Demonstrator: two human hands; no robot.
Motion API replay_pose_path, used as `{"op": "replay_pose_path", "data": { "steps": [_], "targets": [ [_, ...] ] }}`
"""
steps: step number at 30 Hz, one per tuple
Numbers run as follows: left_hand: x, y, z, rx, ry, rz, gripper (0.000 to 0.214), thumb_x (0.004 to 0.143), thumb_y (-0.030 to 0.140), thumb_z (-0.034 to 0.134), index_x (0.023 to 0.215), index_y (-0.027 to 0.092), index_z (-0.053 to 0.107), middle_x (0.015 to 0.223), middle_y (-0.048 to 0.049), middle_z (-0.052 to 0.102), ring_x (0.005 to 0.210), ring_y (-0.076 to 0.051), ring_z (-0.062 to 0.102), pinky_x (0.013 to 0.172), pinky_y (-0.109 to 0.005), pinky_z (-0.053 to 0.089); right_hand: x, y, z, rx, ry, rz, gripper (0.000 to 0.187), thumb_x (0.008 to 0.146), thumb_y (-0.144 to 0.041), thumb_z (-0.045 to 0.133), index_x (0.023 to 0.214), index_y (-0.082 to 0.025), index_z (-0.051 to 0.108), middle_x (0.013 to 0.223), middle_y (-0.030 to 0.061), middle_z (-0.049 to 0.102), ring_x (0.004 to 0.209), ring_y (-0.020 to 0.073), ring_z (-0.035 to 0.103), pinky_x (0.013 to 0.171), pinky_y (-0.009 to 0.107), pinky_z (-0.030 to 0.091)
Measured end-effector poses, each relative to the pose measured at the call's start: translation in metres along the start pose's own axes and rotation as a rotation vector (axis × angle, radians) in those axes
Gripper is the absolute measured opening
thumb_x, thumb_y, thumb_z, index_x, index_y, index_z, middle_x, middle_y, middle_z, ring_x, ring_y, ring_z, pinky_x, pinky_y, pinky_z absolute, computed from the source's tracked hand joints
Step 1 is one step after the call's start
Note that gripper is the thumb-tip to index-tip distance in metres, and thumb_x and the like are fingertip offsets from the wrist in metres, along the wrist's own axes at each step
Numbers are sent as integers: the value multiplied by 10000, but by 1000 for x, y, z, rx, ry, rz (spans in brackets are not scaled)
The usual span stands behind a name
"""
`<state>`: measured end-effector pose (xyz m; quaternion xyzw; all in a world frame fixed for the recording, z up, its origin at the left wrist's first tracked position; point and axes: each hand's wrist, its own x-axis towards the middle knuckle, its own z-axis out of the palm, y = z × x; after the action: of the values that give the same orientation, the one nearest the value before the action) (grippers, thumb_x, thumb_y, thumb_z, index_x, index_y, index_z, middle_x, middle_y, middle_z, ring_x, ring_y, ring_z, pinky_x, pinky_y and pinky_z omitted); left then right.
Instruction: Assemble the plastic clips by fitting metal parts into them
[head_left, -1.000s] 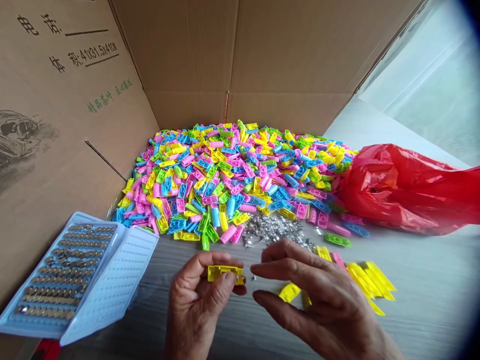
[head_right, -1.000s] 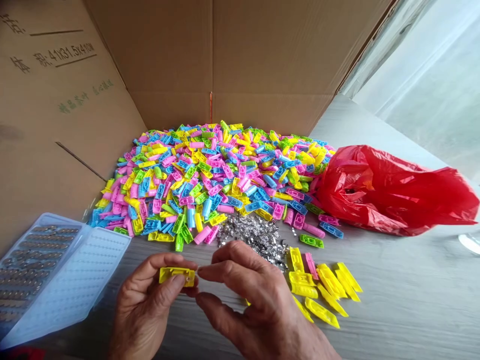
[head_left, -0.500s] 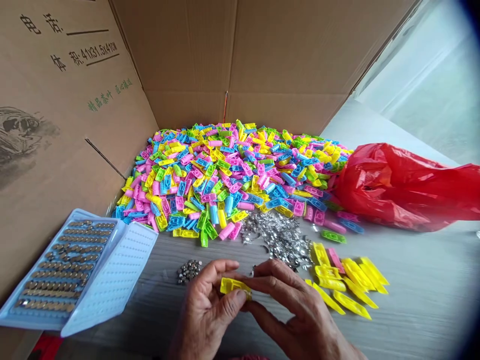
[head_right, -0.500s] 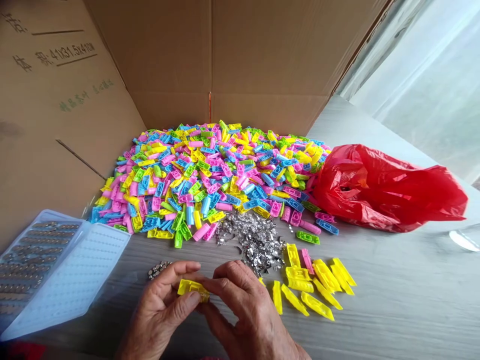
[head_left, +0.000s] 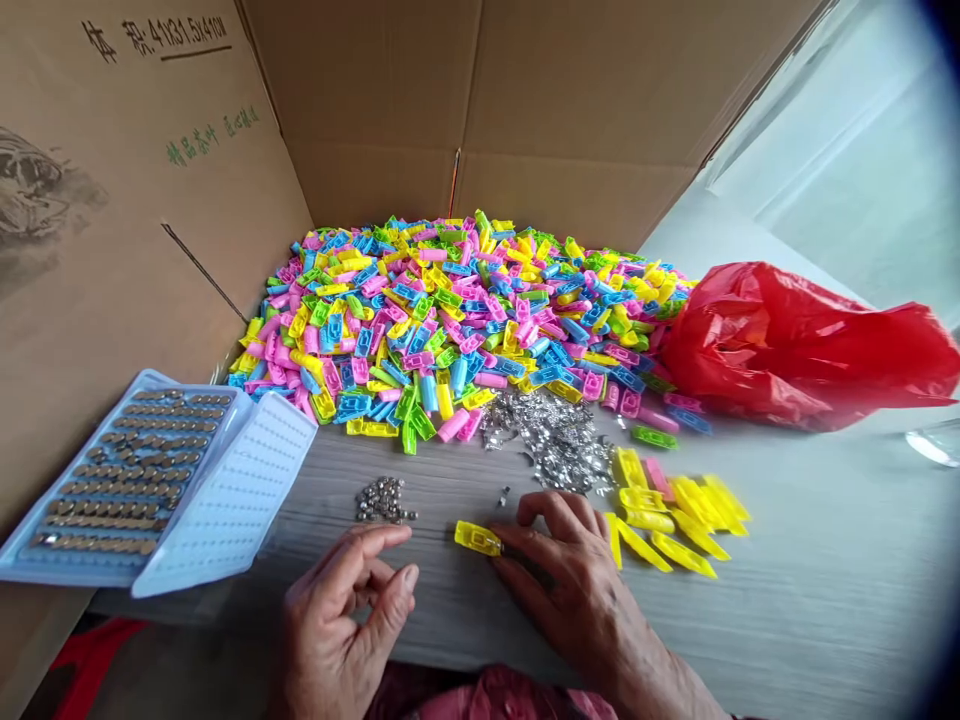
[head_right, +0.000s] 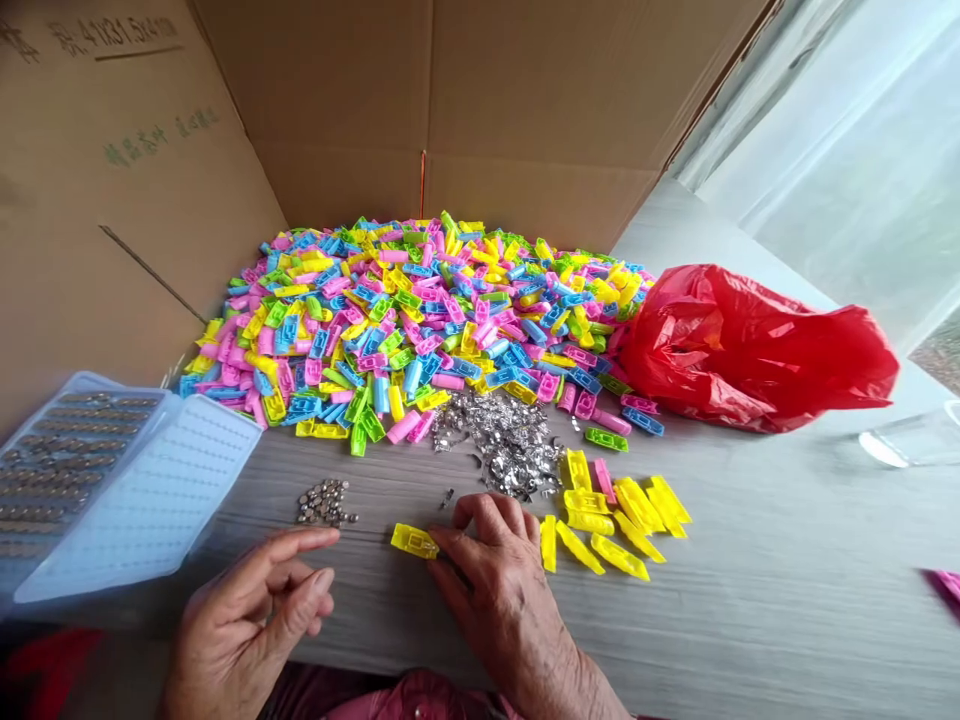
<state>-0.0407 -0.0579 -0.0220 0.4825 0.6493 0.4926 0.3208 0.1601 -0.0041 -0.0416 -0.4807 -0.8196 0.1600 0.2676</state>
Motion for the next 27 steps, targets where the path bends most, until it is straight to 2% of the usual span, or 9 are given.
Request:
{"op": "replay_pose_path", "data": {
  "steps": [3,8,13,16,18,20,21,24,27],
  "targets": [
    [-6,-3,0,28,37,53,119,758,231,688,873,241,716,746,-5,715,499,-114,612,495,-187,513,1,-2,-1,-26,-7,3,144,760,-169,690,870,-255,722,891,53,590,855,240,512,741,397,389],
    [-9,-5,-10,86,29,151,143,756,171,684,880,235,716,779,-10,716,497,-116,621,500,-193,527,8,4,-14,-72,-66,-53,212,728,-204,739,930,-265,716,925,57,617,879,255,528,731,401,413],
    [-14,-11,-23,175,1,301,180,757,98,652,858,239,697,751,-13,726,601,-158,683,561,-199,552,34,5,-64,9,40,-207,137,854,-286,622,971,-277,692,872,47,624,831,220,555,674,362,450],
    [-20,-16,-25,197,-63,377,204,764,63,632,865,238,663,736,-13,721,606,-156,696,579,-186,555,63,-10,-95,-26,84,-319,145,897,-310,559,964,-275,684,870,53,625,822,215,563,687,365,438],
    [-23,-19,-26,192,-89,421,227,770,45,615,891,235,642,737,-17,718,589,-147,691,570,-178,550,83,-27,-103,15,51,-414,133,905,-280,548,927,-280,679,843,42,642,800,205,578,694,353,434],
    [-24,-19,-27,206,-91,466,251,771,27,601,914,231,634,745,-27,721,604,-146,691,582,-177,549,99,-44,-95,85,-59,-511,128,900,-234,557,857,-262,674,766,23,641,716,175,577,649,327,428],
    [-23,-19,-28,224,-85,485,260,770,18,596,921,227,634,750,-34,725,623,-150,694,602,-180,551,104,-51,-86,93,-160,-542,163,911,-217,539,821,-244,672,765,27,641,705,166,568,637,315,430],
    [-19,-17,-34,290,-43,534,271,760,4,592,914,221,644,746,-42,733,659,-158,702,653,-193,557,108,-57,-45,-23,-434,-604,333,922,-143,466,632,-189,624,654,34,599,652,162,525,640,322,421],
    [-13,-16,-40,328,32,555,245,758,12,584,871,220,651,704,-32,730,624,-153,698,636,-191,558,100,-46,-11,-78,-503,-554,271,894,-112,511,663,-168,641,685,41,623,705,165,562,681,307,445]
  ]
}}
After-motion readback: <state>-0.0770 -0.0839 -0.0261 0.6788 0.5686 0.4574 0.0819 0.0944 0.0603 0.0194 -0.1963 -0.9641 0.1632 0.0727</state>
